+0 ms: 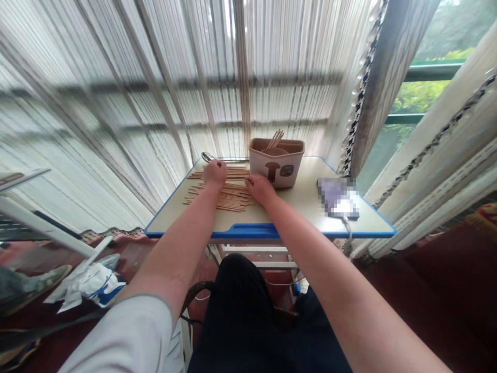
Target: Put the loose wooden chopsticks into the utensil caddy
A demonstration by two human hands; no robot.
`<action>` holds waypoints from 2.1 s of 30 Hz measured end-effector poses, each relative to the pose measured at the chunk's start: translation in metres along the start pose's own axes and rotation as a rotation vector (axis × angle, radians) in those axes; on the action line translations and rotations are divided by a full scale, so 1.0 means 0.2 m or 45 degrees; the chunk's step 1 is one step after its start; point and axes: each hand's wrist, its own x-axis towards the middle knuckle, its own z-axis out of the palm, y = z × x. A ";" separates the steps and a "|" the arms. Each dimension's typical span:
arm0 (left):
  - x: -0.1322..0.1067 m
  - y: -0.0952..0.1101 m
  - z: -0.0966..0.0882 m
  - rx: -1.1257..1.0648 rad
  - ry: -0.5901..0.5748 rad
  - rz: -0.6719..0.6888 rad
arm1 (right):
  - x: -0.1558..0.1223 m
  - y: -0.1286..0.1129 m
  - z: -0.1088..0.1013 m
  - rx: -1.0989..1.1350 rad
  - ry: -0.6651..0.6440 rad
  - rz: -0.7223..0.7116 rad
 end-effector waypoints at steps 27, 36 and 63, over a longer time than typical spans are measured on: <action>-0.09 0.07 -0.06 -0.013 -0.057 0.074 | 0.16 -0.01 -0.90 0.384 1.471 -0.139; -0.09 0.06 -0.05 -0.030 -0.045 0.112 | 0.20 0.06 -0.61 0.049 0.810 -0.176; -0.09 0.05 -0.05 -0.025 -0.154 -0.007 | -0.05 -0.10 -0.08 -0.321 -0.329 0.433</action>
